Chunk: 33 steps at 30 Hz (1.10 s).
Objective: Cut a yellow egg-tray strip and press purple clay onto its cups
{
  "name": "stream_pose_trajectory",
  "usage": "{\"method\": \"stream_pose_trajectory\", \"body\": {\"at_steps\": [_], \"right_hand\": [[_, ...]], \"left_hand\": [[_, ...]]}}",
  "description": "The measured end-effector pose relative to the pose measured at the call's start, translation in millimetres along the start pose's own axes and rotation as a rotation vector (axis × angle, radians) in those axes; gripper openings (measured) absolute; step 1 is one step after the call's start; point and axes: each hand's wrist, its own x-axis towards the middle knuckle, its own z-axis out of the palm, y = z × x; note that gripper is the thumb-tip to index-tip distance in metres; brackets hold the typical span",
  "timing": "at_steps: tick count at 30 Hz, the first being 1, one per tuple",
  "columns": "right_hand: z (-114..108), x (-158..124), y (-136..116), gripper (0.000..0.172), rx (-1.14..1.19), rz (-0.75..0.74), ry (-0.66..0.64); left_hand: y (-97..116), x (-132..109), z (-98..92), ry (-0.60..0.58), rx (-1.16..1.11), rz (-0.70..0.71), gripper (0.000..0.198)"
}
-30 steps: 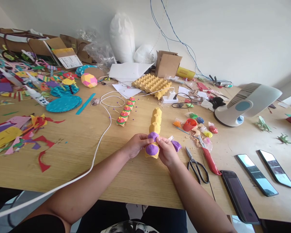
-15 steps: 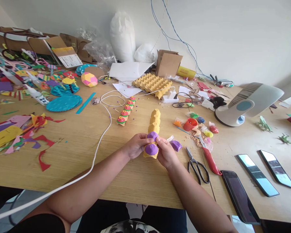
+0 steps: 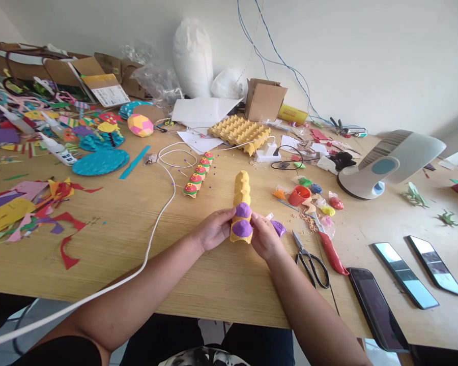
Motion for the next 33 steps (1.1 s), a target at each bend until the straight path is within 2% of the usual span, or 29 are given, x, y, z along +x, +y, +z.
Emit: {"method": "stream_pose_trajectory", "body": {"at_steps": [4, 7, 13, 18, 23, 29, 33], "right_hand": [[-10.0, 0.4, -8.9, 0.037, -0.377, -0.006, 0.016], [-15.6, 0.0, -15.4, 0.045, -0.623, -0.019, 0.037], [-16.2, -0.4, -21.4, 0.051, -0.827, -0.035, 0.046], [-18.1, -0.5, -20.8, 0.047, -0.799, -0.047, 0.022], [-21.7, 0.3, -17.2, 0.044, -0.622, -0.069, -0.007], [-21.9, 1.5, -12.2, 0.041, -0.52, -0.039, 0.051], [-12.6, 0.3, -7.5, 0.037, -0.301, -0.01, 0.039]], "left_hand": [[2.2, -0.3, -2.3, -0.003, 0.077, 0.028, 0.031], [-0.1, 0.1, -4.2, 0.007, 0.118, 0.031, 0.032], [-7.4, 2.6, -8.7, 0.056, 0.184, 0.048, 0.033], [-7.8, 2.2, -6.4, 0.064, 0.183, 0.055, 0.034], [-7.3, 0.0, -2.8, 0.055, 0.193, 0.089, 0.035], [-7.8, -1.3, -0.1, 0.059, 0.181, 0.105, 0.033], [-8.1, -2.0, 2.9, 0.054, 0.146, 0.114, 0.034]]}}
